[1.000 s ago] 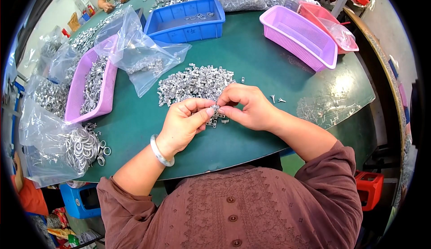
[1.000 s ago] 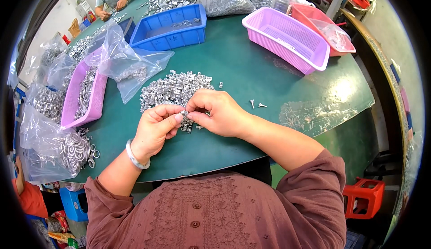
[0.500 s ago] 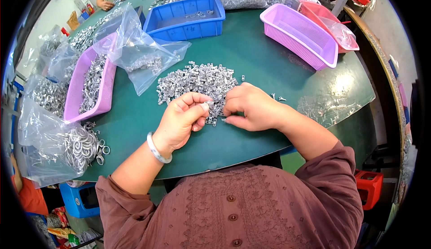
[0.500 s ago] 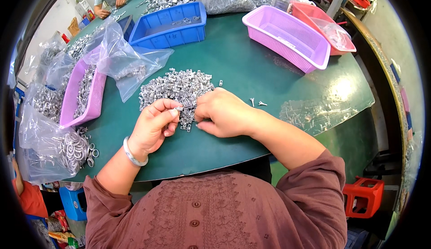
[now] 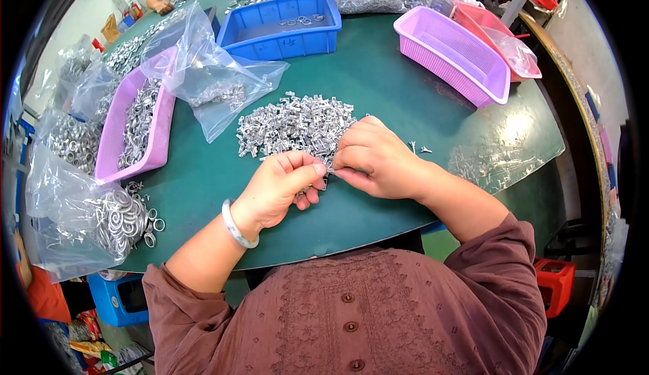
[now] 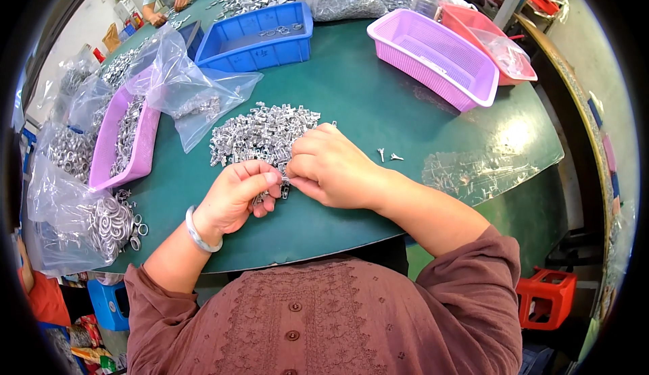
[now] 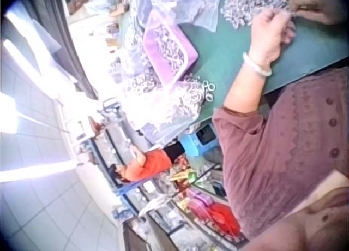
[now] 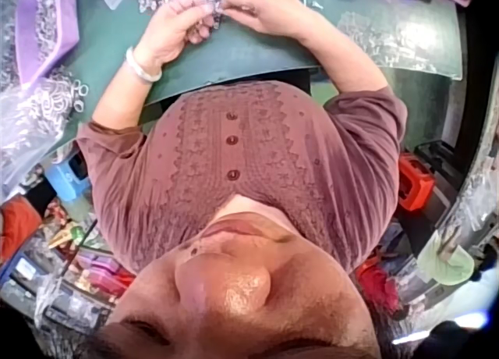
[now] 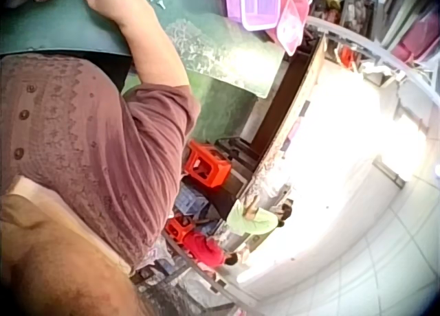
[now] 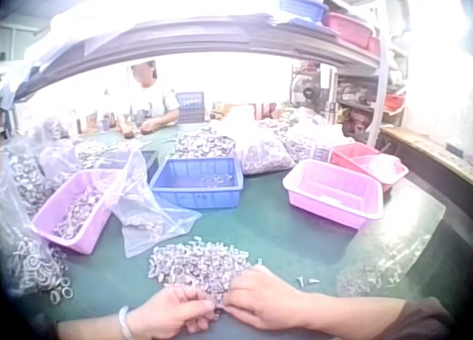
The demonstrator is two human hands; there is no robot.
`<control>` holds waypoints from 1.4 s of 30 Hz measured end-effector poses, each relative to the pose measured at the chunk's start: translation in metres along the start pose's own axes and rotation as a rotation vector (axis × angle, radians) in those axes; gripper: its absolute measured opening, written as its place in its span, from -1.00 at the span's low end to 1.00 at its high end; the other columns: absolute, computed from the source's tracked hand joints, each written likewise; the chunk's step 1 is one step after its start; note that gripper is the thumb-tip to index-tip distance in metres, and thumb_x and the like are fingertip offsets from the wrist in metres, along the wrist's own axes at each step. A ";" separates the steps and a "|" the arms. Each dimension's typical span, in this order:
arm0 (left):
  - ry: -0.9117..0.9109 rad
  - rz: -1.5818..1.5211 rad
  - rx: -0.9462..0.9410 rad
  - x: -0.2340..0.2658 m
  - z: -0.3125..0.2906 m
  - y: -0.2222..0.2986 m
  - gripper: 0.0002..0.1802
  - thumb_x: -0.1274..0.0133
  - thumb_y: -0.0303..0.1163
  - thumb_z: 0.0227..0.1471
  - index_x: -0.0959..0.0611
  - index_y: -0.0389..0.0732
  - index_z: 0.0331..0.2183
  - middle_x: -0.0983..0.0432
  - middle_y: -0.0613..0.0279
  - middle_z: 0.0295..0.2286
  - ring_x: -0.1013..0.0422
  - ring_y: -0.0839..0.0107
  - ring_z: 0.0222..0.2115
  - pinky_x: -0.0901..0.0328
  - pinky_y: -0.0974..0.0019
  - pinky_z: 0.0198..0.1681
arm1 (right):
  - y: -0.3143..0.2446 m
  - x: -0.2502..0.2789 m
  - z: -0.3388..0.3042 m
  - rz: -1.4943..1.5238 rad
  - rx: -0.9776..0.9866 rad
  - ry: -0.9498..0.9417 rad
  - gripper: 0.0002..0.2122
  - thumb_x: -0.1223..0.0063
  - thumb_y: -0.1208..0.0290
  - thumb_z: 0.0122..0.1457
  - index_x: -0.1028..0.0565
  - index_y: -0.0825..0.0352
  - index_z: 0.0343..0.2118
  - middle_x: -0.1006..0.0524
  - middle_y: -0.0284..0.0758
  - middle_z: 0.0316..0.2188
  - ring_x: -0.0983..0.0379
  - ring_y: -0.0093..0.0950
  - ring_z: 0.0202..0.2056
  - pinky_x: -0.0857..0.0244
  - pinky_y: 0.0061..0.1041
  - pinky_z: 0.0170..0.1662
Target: The person receives metal components from a coworker, sits down at a workbench, and assembles the small metal parts together by hand.
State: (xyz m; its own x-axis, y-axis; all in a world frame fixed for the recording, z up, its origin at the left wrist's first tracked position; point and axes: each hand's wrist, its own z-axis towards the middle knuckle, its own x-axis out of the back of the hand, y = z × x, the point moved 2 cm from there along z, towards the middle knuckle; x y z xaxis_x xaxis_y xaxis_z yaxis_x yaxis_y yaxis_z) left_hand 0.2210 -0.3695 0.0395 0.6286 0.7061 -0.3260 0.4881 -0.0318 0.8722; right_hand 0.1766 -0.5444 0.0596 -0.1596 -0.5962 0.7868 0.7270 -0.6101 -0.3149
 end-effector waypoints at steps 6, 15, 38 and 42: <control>-0.010 0.045 -0.063 0.004 0.003 -0.002 -0.88 -0.03 -0.44 -0.04 -0.53 -0.29 -0.42 -0.43 0.29 -0.58 -0.30 0.63 -0.66 -0.19 0.59 -0.65 | -0.004 -0.001 0.003 -0.080 0.072 0.104 -0.91 -0.08 0.47 -0.18 -0.40 0.26 -0.58 -0.34 -0.40 -0.54 -0.29 -0.42 -0.42 -0.12 -0.45 -0.32; 0.003 0.002 -0.093 0.003 0.004 -0.003 -0.90 -0.01 -0.45 -0.02 -0.53 -0.28 -0.41 -0.44 0.31 -0.58 -0.31 0.64 -0.65 -0.19 0.60 -0.65 | -0.005 -0.002 0.002 -0.112 0.086 0.113 -0.90 -0.09 0.46 -0.19 -0.40 0.27 -0.56 -0.36 -0.38 -0.52 -0.30 -0.39 -0.43 -0.15 -0.45 -0.35; 0.016 0.022 -0.223 0.003 0.002 -0.003 -0.85 -0.01 -0.54 -0.05 -0.51 -0.27 -0.33 -0.43 0.33 -0.52 -0.30 0.65 -0.61 -0.20 0.61 -0.59 | 0.000 -0.003 0.001 0.075 -0.104 0.131 -0.91 -0.08 0.50 -0.14 -0.43 0.28 -0.51 -0.40 -0.37 -0.54 -0.33 -0.35 -0.42 -0.17 -0.40 -0.34; 0.004 0.008 -0.214 0.002 0.002 -0.003 -0.84 -0.01 -0.55 -0.06 -0.51 -0.27 -0.32 -0.42 0.33 -0.52 -0.29 0.65 -0.60 -0.21 0.60 -0.56 | -0.003 -0.001 0.001 -0.005 -0.040 0.139 -0.88 -0.09 0.51 -0.16 -0.43 0.26 -0.50 -0.38 -0.38 -0.53 -0.32 -0.36 -0.43 -0.15 -0.41 -0.35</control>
State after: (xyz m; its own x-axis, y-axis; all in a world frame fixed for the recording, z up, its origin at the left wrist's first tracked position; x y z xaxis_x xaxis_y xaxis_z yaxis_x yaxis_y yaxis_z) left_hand 0.2220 -0.3694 0.0359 0.6291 0.7093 -0.3181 0.3436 0.1133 0.9322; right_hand 0.1754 -0.5412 0.0600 -0.2562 -0.6584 0.7077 0.6994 -0.6316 -0.3345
